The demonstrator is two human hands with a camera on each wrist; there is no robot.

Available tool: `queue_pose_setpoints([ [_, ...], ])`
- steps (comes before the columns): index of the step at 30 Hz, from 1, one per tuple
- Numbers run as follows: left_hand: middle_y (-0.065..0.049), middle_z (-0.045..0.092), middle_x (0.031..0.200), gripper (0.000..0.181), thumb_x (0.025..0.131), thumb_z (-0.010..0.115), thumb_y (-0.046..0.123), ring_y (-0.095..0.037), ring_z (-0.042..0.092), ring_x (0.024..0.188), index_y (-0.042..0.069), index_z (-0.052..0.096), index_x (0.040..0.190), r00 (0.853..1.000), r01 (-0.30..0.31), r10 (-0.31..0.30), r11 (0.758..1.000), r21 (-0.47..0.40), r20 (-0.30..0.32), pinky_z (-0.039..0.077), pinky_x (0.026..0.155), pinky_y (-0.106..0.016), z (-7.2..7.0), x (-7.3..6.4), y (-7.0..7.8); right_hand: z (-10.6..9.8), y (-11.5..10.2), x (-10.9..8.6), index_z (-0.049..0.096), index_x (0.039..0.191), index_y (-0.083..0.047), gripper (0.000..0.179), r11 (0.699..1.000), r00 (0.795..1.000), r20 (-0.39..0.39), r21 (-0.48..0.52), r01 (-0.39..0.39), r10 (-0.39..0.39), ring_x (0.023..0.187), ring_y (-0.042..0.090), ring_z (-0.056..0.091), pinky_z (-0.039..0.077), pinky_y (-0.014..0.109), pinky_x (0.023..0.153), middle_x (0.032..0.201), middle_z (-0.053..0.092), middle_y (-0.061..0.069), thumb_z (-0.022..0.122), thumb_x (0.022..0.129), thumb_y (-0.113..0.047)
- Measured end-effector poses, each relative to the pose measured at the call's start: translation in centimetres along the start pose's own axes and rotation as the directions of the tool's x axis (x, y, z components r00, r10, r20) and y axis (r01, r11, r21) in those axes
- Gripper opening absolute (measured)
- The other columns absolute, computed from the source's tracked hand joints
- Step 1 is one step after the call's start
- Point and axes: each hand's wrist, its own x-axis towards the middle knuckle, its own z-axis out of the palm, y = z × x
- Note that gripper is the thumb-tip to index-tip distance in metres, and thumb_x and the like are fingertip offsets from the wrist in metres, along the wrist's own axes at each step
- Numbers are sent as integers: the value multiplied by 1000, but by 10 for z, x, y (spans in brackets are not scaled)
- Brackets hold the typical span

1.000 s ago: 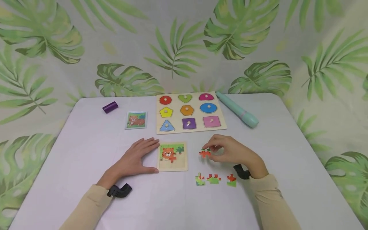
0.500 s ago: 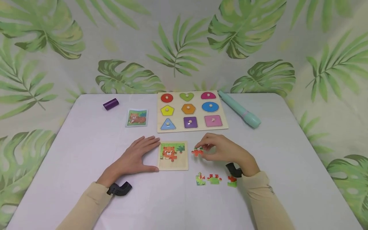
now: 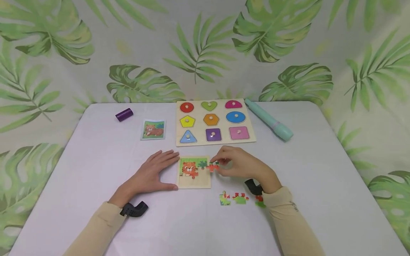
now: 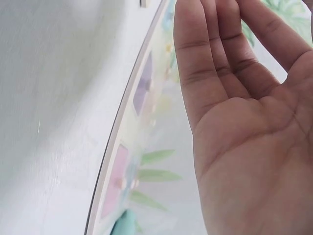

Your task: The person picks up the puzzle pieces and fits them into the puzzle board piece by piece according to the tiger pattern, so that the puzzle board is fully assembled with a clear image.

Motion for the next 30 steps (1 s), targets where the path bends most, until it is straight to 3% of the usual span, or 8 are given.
queue_pose_setpoints([
  [7, 1, 39, 165, 100, 79, 76, 70, -22, 27, 157, 16, 44, 158, 1000, -15, 15, 1000, 0, -14, 14, 131, -47, 2, 3, 1, 4, 0, 4, 77, 118, -18, 32, 1000, 1000, -2, -13, -8, 8, 90, 16, 62, 62, 34, 80, 103, 64, -8, 83, 87, -13],
  [11, 2, 37, 166, 101, 80, 74, 72, -20, 25, 157, 17, 43, 159, 1000, 1, -1, 1000, 10, 10, 11, 132, -45, 1, 3, 1, 8, -1, 6, 77, 119, -19, 34, 999, 999, -4, -30, -40, 39, 91, 13, 60, 61, 32, 81, 104, 64, -10, 83, 87, -15],
  [19, 0, 39, 165, 101, 79, 77, 70, -22, 27, 157, 16, 44, 158, 1000, 7, -7, 1000, 4, -10, 13, 131, -46, -3, 1, 1, 13, -7, 14, 77, 120, -17, 33, 997, 999, -13, -70, -39, 39, 92, 13, 58, 61, 32, 80, 103, 64, -9, 82, 87, -14],
  [30, 3, 37, 166, 102, 79, 75, 72, -20, 25, 158, 17, 43, 159, 1000, 18, -18, 1000, 17, 18, 11, 132, -45, -3, 0, 3, 25, -13, 16, 77, 121, -15, 33, 993, 997, -13, -88, -75, 74, 91, 13, 60, 61, 30, 81, 104, 65, -5, 81, 88, -17],
])
